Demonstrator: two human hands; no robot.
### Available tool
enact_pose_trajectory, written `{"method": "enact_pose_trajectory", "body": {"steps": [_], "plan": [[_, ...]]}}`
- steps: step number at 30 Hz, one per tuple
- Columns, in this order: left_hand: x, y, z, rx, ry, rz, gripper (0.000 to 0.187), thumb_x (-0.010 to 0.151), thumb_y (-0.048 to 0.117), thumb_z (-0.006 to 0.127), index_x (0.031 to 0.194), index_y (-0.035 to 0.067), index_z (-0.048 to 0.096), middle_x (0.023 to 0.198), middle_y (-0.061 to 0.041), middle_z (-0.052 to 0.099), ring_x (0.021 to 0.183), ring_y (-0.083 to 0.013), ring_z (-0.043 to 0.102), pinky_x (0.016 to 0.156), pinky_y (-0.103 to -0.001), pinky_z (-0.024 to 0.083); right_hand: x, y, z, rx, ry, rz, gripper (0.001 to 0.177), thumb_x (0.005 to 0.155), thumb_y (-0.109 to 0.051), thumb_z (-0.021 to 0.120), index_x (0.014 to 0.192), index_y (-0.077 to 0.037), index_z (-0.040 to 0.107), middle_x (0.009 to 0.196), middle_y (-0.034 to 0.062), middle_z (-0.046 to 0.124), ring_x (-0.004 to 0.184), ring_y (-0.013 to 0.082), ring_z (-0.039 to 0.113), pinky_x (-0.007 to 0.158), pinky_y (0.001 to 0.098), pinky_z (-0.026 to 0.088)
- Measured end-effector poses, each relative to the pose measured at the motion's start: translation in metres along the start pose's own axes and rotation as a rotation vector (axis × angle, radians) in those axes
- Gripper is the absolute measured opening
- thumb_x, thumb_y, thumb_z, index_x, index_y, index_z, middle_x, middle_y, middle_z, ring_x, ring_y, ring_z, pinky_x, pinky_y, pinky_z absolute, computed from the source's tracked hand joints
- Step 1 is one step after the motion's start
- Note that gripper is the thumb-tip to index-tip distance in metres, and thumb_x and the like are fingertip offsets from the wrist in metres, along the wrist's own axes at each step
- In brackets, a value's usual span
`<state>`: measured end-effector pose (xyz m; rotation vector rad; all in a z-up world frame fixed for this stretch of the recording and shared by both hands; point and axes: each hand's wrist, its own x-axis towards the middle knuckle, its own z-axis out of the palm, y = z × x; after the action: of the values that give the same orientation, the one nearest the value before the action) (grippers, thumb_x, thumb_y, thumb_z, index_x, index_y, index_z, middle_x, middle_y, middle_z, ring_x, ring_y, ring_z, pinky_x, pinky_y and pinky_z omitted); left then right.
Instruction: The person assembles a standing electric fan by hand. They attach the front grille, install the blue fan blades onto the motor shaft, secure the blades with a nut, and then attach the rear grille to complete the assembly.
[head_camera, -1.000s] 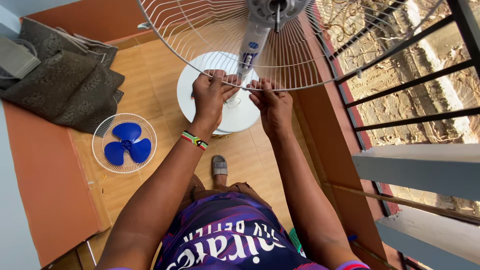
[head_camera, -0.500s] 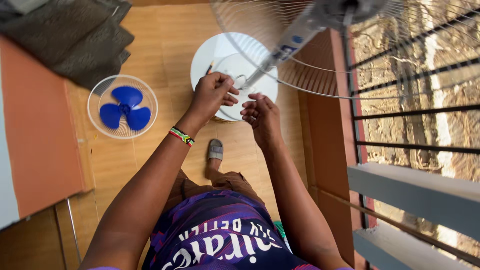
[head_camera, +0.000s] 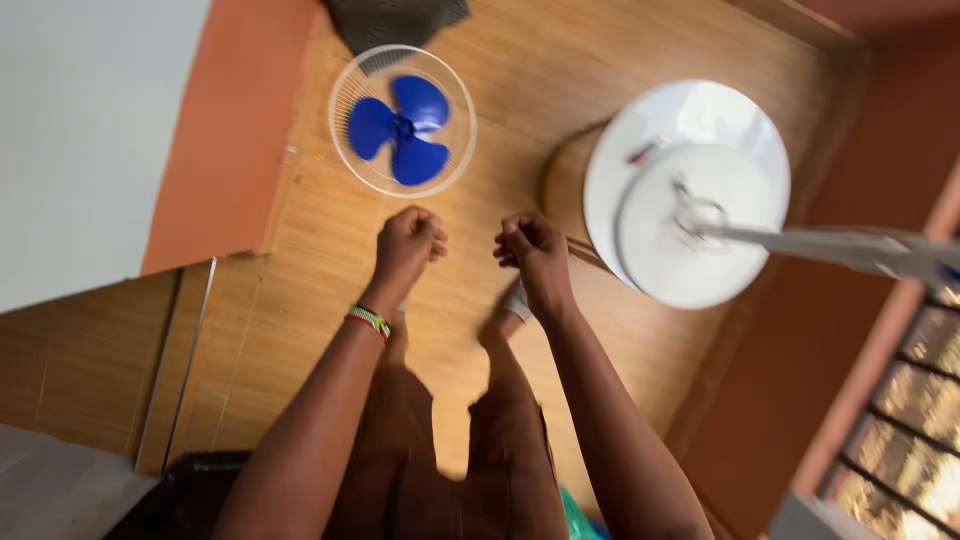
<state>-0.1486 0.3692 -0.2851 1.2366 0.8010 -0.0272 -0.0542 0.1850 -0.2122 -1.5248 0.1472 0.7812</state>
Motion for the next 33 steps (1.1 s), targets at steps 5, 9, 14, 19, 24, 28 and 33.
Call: {"method": "enact_pose_trajectory", "body": {"steps": [5,9,14,19,24,28,33], "plan": [[0.092,-0.097,-0.069,0.298,0.148,0.098,0.012,0.094,0.004,0.058,0.099,-0.001,0.068,0.085,-0.012,0.075,0.073,-0.0186,0.072,0.065,-0.031,0.058,0.122,0.136,0.051,-0.174,0.065,0.034,0.017,0.095,-0.013,0.065,0.109,-0.003,0.064,0.093,0.0048,0.070,0.081,0.0142,0.069,0.069,0.0288,0.056],[0.180,-0.172,-0.088,0.523,0.173,0.205,0.020,0.092,0.004,0.061,0.110,0.001,0.069,0.099,-0.016,0.076,0.090,-0.0293,0.074,0.079,-0.037,0.058,0.248,0.247,0.070,-0.453,0.084,-0.024,0.029,0.090,-0.015,0.072,0.116,-0.004,0.065,0.100,0.0087,0.072,0.088,0.0188,0.068,0.075,0.0341,0.057],[0.285,-0.265,-0.097,0.676,0.135,0.248,0.038,0.091,0.009,0.066,0.129,0.003,0.064,0.125,-0.020,0.069,0.116,-0.0392,0.064,0.097,-0.045,0.051,0.393,0.357,0.076,-1.077,0.063,-0.432,0.067,0.074,-0.016,0.085,0.133,-0.002,0.057,0.126,0.0212,0.066,0.110,0.0415,0.061,0.090,0.0504,0.052],[0.357,-0.327,-0.113,0.674,0.123,0.164,0.050,0.091,0.018,0.069,0.139,0.005,0.058,0.135,-0.021,0.064,0.125,-0.0384,0.060,0.106,-0.043,0.048,0.492,0.402,0.081,-1.397,-0.080,-0.361,0.076,0.065,-0.026,0.092,0.127,-0.002,0.057,0.127,0.0227,0.062,0.122,0.0433,0.056,0.094,0.0515,0.050],[0.345,-0.319,-0.117,0.570,0.233,0.087,0.063,0.095,0.029,0.069,0.147,0.002,0.047,0.146,-0.023,0.056,0.133,-0.0372,0.055,0.110,-0.041,0.045,0.450,0.370,0.082,-0.934,-0.141,-0.156,0.033,0.075,-0.017,0.080,0.105,-0.006,0.073,0.103,0.0148,0.078,0.094,0.0301,0.077,0.082,0.0392,0.059],[0.290,-0.232,-0.089,0.019,0.183,0.055,0.063,0.106,0.032,0.065,0.153,0.004,0.033,0.149,-0.017,0.046,0.138,-0.0315,0.044,0.107,-0.043,0.040,0.357,0.281,0.117,-0.763,0.043,-0.588,0.018,0.081,-0.008,0.076,0.098,-0.002,0.072,0.094,0.0162,0.070,0.081,0.0320,0.072,0.074,0.0399,0.058],[0.201,-0.088,-0.046,-0.581,-0.028,-0.108,0.048,0.095,0.013,0.063,0.142,0.006,0.057,0.105,-0.008,0.066,0.090,-0.0182,0.062,0.071,-0.034,0.050,0.193,0.143,0.133,-0.898,0.121,-0.840,0.024,0.078,0.000,0.073,0.100,-0.003,0.065,0.096,0.0156,0.062,0.086,0.0360,0.062,0.073,0.0465,0.052]]}}
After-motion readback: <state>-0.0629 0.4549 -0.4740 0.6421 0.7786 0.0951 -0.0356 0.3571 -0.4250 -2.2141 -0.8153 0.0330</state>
